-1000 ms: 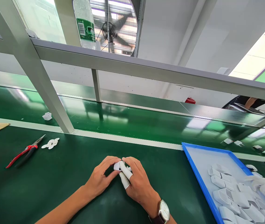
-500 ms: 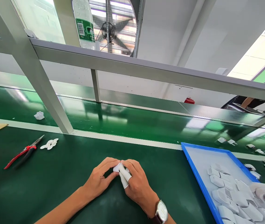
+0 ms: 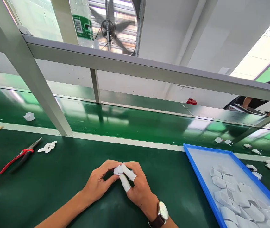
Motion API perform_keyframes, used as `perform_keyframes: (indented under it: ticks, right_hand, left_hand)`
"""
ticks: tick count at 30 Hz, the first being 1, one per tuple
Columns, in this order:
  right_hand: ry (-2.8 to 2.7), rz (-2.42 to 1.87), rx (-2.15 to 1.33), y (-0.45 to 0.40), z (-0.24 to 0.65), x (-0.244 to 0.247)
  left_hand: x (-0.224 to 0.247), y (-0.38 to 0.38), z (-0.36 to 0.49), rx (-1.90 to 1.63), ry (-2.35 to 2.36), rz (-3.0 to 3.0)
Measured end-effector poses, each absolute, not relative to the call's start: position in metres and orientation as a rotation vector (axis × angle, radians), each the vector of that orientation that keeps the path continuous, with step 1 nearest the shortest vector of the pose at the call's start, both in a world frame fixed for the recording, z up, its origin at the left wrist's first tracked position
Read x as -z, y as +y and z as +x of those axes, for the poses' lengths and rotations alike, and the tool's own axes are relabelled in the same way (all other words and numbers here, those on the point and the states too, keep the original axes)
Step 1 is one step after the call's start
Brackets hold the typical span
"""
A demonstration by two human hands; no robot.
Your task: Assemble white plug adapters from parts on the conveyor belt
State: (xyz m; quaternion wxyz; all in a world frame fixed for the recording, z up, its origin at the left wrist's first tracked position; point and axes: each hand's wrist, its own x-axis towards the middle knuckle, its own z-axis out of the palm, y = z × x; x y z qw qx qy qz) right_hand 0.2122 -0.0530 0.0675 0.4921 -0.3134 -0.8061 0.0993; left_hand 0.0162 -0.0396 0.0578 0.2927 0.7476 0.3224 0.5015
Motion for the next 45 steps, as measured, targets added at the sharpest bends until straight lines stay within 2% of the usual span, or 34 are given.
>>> perform_keyframes:
  ticks: [16, 28, 35, 40, 45]
  right_hand:
    - [-2.047, -0.836, -0.021, -0.054, 0.211, -0.065]
    - [-1.91, -0.808, -0.298, -0.05, 0.211, -0.064]
    - [-1.749, -0.924, -0.674, -0.055, 0.208, -0.064]
    - [-1.478, -1.018, -1.146, -0.055, 0.202, -0.056]
    - [-1.282, -0.982, -1.388, -0.05, 0.203, -0.05]
  left_hand:
    - [-0.05, -0.037, 0.019, -1.285, 0.892, 1.917]
    - [-0.05, -0.037, 0.013, -1.183, 0.918, 1.893]
    - [-0.047, -0.04, 0.017, -1.372, 0.887, 2.213]
    - [-0.049, -0.04, 0.02, -1.372, 0.935, 2.17]
    - [-0.05, -0.041, 0.022, -1.38, 0.978, 2.086]
